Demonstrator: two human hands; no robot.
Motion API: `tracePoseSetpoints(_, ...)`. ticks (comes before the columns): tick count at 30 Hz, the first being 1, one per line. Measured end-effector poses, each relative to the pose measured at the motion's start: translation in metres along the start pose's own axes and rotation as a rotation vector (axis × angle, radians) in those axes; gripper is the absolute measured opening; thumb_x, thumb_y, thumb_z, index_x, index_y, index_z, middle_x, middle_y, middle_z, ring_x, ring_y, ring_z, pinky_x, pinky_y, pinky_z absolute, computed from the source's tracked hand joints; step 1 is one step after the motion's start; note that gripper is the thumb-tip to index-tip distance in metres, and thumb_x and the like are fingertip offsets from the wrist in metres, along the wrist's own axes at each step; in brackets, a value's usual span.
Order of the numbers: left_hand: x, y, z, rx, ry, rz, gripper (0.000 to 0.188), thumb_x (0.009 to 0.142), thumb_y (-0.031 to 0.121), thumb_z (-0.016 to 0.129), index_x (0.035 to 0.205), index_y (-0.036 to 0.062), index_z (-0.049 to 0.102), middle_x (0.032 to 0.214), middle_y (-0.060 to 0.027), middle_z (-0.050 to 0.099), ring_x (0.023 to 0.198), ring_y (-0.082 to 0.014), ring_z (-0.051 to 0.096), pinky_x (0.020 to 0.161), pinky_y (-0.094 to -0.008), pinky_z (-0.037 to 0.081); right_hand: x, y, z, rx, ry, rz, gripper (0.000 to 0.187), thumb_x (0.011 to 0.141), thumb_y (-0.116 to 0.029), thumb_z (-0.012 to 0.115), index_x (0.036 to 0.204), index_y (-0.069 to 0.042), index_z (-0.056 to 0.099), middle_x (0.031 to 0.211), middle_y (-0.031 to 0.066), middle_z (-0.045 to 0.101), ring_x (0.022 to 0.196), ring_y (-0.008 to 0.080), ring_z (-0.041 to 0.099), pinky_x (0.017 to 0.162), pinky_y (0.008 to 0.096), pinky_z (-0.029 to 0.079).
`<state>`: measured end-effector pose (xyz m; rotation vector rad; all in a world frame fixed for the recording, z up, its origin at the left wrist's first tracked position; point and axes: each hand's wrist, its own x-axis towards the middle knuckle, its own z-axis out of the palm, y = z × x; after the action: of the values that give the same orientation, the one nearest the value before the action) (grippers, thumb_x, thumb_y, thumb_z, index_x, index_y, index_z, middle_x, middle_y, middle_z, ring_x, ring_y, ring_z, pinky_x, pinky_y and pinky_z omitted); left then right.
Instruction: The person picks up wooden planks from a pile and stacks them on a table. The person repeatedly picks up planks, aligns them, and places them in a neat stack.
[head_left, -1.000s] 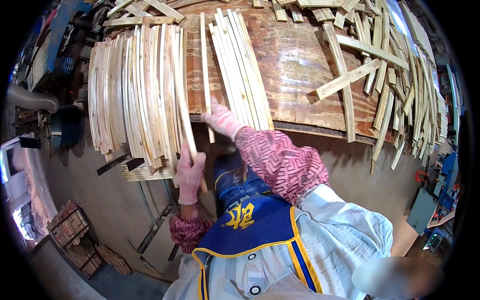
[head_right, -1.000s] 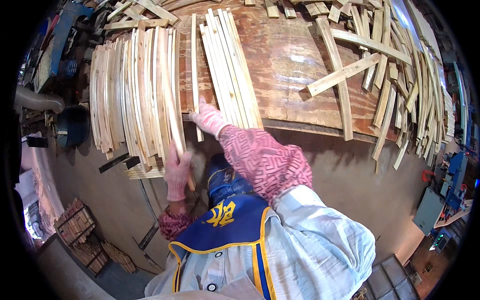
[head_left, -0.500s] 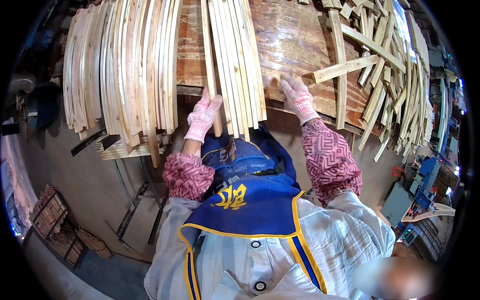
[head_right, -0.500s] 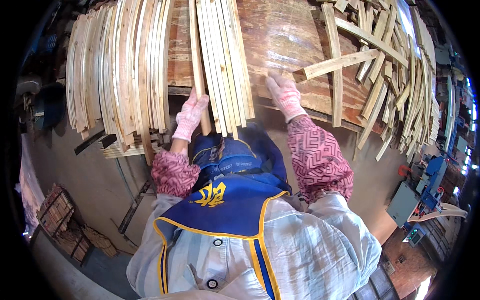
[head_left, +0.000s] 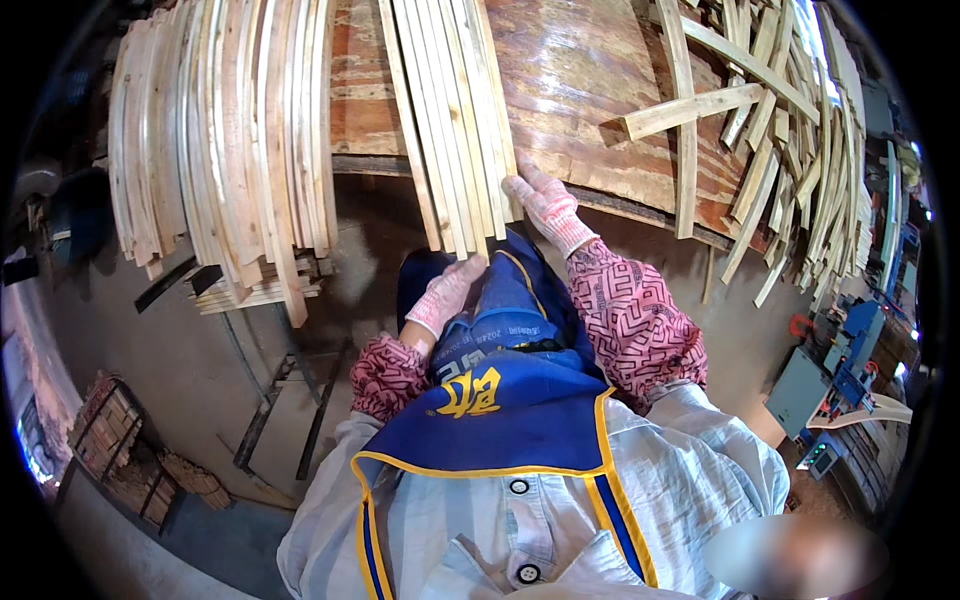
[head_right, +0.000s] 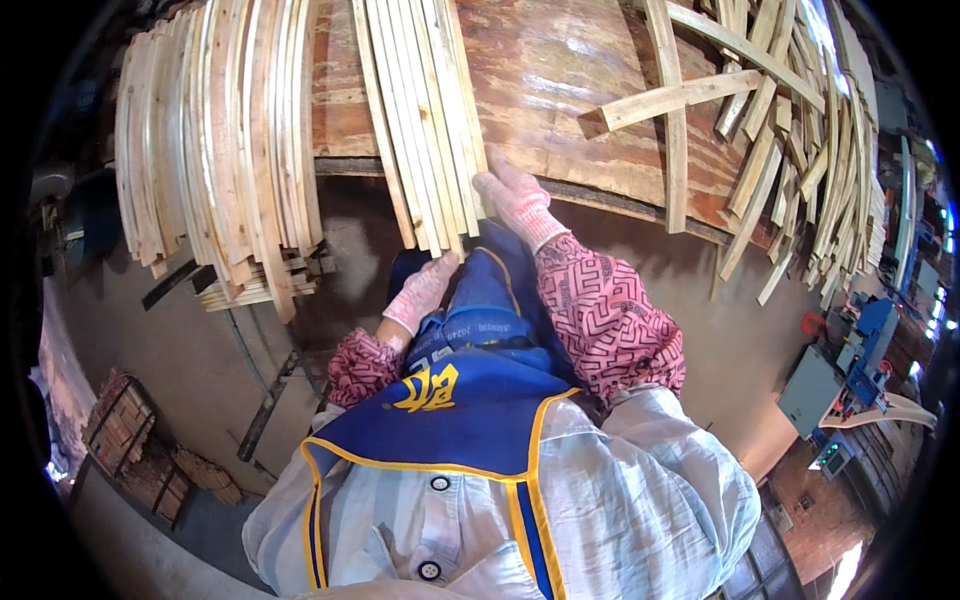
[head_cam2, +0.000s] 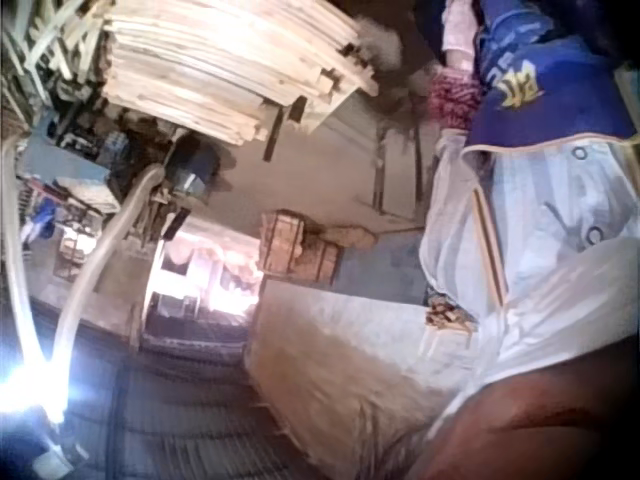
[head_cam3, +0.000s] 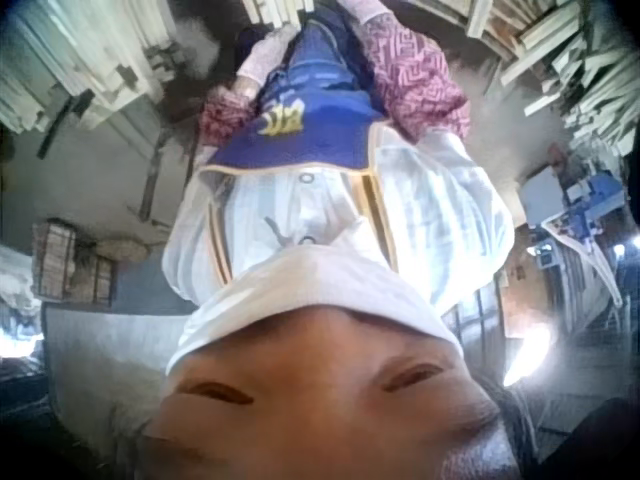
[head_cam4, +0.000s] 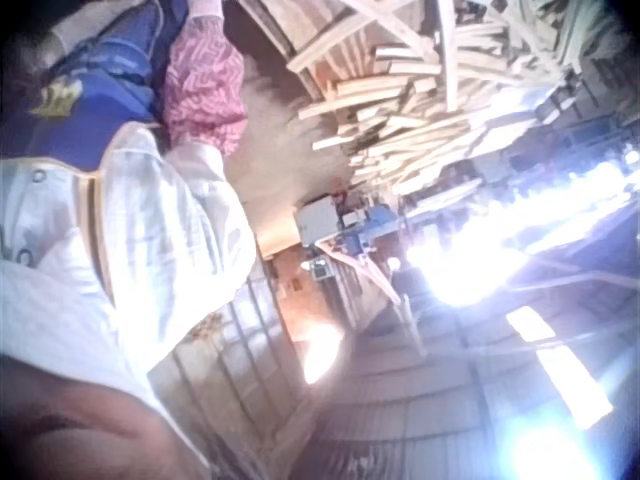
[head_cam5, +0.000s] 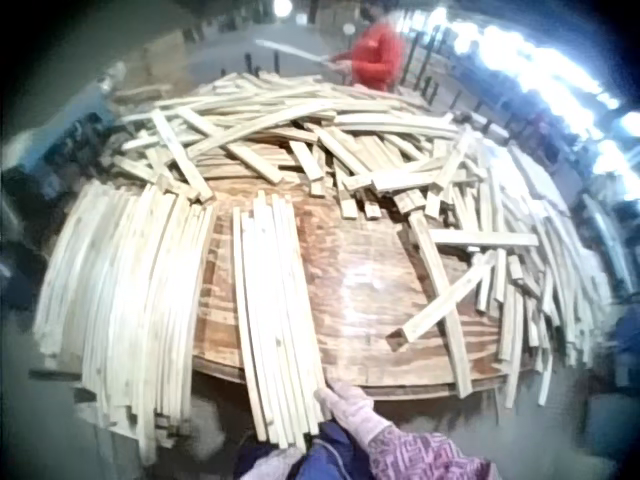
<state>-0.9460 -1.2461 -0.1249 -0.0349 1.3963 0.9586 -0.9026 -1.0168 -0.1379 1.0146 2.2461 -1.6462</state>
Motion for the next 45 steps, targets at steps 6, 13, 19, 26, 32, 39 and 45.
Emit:
tracePoseSetpoints(6,0.078,-0.091,0.015,-0.635,-0.214,0.394,0.041,0.102,0.035,0.040,0.109,0.0010,0.063,0.104,-0.0167,0.064,0.095,-0.0276,0.060,0.090,-0.0351,0.047,-0.009,-0.006,0.000,0.137,-0.011,0.019,0.063,0.094,-0.031,0.058,0.148,-0.007,0.035,0.144,0.0197,0.046,0.136,0.0274,0.042,0.111,0.0319,0.032)
tracePoseSetpoints(13,-0.014,0.002,0.030,-0.594,-0.427,0.393,0.047,0.091,0.041,0.056,0.125,0.0099,0.048,0.112,-0.0148,0.059,0.102,-0.0294,0.060,0.096,-0.0463,0.046,-0.007,-0.004,-0.004,0.119,-0.046,0.132,0.064,0.092,-0.032,0.059,0.148,-0.012,0.036,0.133,0.0192,0.057,0.123,0.0255,0.055,0.102,0.0324,0.042)
tracePoseSetpoints(19,-0.031,0.014,0.045,-1.300,-0.772,0.311,0.081,0.077,0.057,0.073,0.141,0.0146,0.043,0.125,-0.0142,0.056,0.112,-0.0307,0.058,0.106,-0.0515,0.040,-0.003,0.012,0.002,0.013,-0.016,0.068,0.067,0.092,-0.036,0.059,0.148,-0.007,0.035,0.140,0.0222,0.050,0.132,0.0319,0.046,0.109,0.0350,0.035)
tracePoseSetpoints(26,-0.031,0.016,0.053,-1.410,-0.777,0.218,0.081,0.078,0.066,0.065,0.140,0.0161,0.046,0.119,-0.0116,0.059,0.110,-0.0318,0.058,0.102,-0.0538,0.042,-0.042,-0.063,-0.034,0.626,0.011,0.048,0.066,0.087,-0.023,0.067,0.143,0.001,0.041,0.120,0.0125,0.062,0.107,0.0207,0.057,0.094,0.0320,0.045)
tracePoseSetpoints(32,-0.028,0.036,0.062,-1.230,-0.490,0.197,0.052,0.095,0.049,0.055,0.129,0.0103,0.051,0.101,-0.0099,0.062,0.091,-0.0247,0.061,0.087,-0.0473,0.050,-0.014,-0.048,-0.002,0.661,-0.096,0.207,0.061,0.084,-0.024,0.070,0.136,0.001,0.048,0.108,0.0120,0.065,0.094,0.0187,0.062,0.079,0.0317,0.052)
tracePoseSetpoints(39,-0.026,0.034,0.042,-1.004,-0.410,0.131,0.054,0.097,0.051,0.051,0.123,0.0038,0.055,0.099,-0.0102,0.063,0.087,-0.0220,0.062,0.081,-0.0394,0.052,-0.033,-0.089,0.003,0.587,-0.002,0.066,0.054,0.079,-0.010,0.071,0.128,0.000,0.052,0.102,0.0117,0.067,0.086,0.0190,0.066,0.074,0.0321,0.054)
tracePoseSetpoints(45,-0.065,0.085,0.002,0.111,0.132,0.194,0.047,0.091,0.046,0.063,0.114,0.0057,0.065,0.092,-0.0067,0.071,0.080,-0.0132,0.066,0.074,-0.0266,0.052,-0.050,-0.100,-0.003,0.589,-0.066,-0.005,0.055,0.083,-0.012,0.070,0.131,0.001,0.048,0.109,0.0112,0.066,0.093,0.0190,0.065,0.081,0.0304,0.054)
